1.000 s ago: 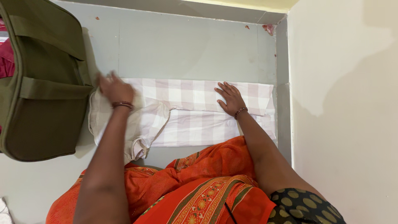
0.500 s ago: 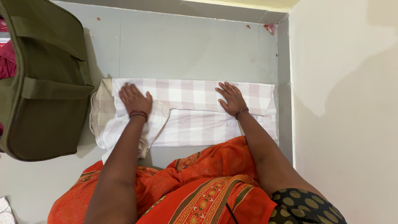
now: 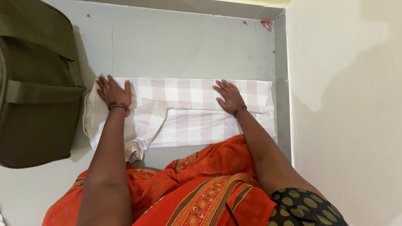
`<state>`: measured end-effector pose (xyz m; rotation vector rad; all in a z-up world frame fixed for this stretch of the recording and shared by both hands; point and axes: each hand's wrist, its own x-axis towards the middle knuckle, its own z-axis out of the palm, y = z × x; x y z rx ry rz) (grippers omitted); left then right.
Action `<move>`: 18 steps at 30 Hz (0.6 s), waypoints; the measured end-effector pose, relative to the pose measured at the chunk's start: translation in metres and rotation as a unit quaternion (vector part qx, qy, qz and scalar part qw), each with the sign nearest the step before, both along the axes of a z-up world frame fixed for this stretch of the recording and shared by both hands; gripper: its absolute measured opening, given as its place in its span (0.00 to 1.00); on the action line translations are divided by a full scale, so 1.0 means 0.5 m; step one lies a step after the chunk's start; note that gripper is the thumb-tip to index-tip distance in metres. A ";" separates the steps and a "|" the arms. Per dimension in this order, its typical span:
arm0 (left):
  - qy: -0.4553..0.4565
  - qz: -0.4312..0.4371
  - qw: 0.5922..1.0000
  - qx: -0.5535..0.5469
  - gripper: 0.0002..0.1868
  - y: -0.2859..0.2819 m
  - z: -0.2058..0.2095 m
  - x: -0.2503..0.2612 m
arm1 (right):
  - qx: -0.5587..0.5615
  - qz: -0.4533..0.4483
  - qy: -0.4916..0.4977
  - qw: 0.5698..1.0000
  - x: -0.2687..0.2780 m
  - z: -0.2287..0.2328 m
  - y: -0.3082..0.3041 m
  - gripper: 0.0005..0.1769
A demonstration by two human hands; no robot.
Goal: The person folds a white and grey plaid shirt by smoothing it out, folding the sleeves inward, and then folding the body of the shirt into a square, finally placing it on top of other folded items.
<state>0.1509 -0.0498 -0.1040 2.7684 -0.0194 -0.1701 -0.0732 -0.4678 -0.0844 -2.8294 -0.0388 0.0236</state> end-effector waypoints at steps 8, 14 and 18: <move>0.002 -0.377 0.918 0.119 0.37 -0.209 0.022 -0.144 | 0.000 -0.003 0.006 1.000 0.002 0.000 0.001 0.28; 0.027 -0.351 0.929 0.113 0.36 -0.196 0.037 -0.189 | 0.005 0.002 0.002 1.000 0.002 -0.006 -0.004 0.28; 0.032 -0.352 0.929 0.113 0.36 -0.196 0.051 -0.191 | 0.008 -0.004 0.027 1.000 0.020 0.009 0.002 0.30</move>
